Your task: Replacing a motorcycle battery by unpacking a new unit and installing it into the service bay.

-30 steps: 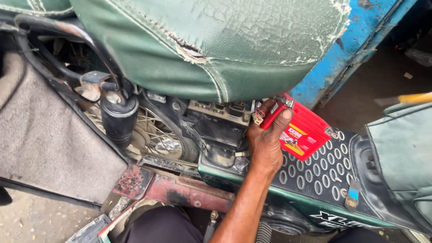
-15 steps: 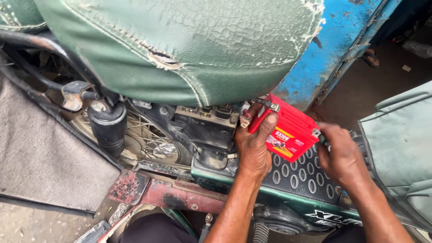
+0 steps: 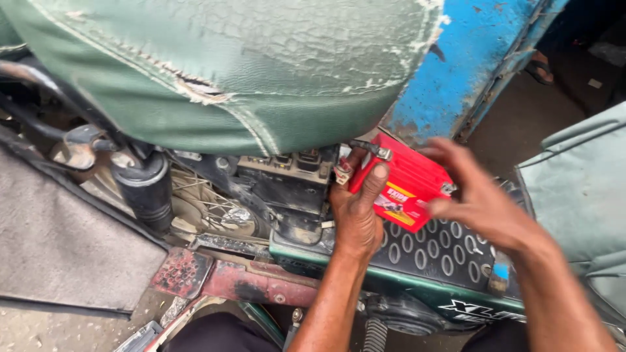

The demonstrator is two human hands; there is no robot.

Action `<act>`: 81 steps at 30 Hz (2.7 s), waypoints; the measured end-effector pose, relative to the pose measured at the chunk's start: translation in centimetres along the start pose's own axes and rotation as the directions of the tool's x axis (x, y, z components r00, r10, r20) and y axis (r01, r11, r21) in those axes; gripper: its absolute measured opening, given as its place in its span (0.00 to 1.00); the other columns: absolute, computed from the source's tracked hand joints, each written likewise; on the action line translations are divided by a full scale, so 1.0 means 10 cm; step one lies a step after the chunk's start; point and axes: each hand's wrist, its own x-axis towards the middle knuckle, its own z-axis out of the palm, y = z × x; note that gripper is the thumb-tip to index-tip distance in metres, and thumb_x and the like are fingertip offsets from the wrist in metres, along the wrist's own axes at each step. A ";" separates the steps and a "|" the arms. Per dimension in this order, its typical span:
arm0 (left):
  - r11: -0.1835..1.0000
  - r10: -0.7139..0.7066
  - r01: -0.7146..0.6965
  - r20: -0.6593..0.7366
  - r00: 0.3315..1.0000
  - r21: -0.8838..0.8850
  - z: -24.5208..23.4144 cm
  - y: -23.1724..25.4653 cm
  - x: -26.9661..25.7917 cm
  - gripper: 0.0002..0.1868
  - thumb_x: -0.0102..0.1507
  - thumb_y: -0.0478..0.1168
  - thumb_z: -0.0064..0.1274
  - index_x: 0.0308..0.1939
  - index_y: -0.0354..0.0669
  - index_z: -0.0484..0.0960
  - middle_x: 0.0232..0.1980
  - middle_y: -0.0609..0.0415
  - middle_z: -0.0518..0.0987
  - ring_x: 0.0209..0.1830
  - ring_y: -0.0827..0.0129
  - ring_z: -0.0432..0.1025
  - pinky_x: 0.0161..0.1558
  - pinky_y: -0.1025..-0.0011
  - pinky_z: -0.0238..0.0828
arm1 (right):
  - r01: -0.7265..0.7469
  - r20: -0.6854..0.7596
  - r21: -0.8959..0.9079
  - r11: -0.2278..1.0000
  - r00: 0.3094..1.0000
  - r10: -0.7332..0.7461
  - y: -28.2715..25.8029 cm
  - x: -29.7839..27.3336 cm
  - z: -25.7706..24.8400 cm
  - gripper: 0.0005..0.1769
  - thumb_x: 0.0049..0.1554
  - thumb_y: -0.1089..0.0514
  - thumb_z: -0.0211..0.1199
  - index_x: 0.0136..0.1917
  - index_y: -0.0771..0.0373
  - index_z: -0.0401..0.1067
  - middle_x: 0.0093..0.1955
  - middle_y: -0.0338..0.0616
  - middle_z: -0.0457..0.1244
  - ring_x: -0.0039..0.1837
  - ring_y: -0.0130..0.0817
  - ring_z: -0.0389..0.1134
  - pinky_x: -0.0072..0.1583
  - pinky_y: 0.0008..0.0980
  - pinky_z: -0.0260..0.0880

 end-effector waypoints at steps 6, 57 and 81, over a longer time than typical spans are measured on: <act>0.984 -0.054 0.049 0.020 0.998 0.174 -0.03 0.04 -0.03 0.42 0.61 0.52 0.65 0.71 0.29 0.68 0.65 0.44 0.76 0.63 0.63 0.71 0.65 0.66 0.68 | -0.122 -0.079 0.196 0.973 0.987 0.140 -0.11 0.13 0.30 0.48 0.36 0.55 0.80 0.69 0.69 0.70 0.62 0.49 0.70 0.63 0.37 0.70 0.65 0.36 0.68; -0.301 -0.340 -0.634 0.541 0.769 0.712 0.67 1.30 0.17 0.15 0.53 0.28 0.58 0.45 0.34 0.84 0.50 0.39 0.81 0.50 0.41 0.76 0.50 0.52 0.72 | -0.041 0.145 -0.297 0.954 0.986 0.087 -0.02 0.20 0.07 0.60 0.37 0.55 0.81 0.79 0.50 0.55 0.75 0.47 0.51 0.76 0.46 0.52 0.73 0.45 0.51; 0.242 -0.107 -0.522 0.557 0.823 0.818 0.65 0.66 -1.05 0.26 0.69 0.36 0.48 0.67 0.21 0.68 0.64 0.29 0.73 0.63 0.38 0.69 0.59 0.51 0.64 | 0.109 -0.329 -0.208 0.972 0.928 -0.174 -0.64 -1.04 0.11 0.16 0.57 0.58 0.65 0.58 0.62 0.73 0.53 0.42 0.72 0.54 0.32 0.73 0.56 0.32 0.76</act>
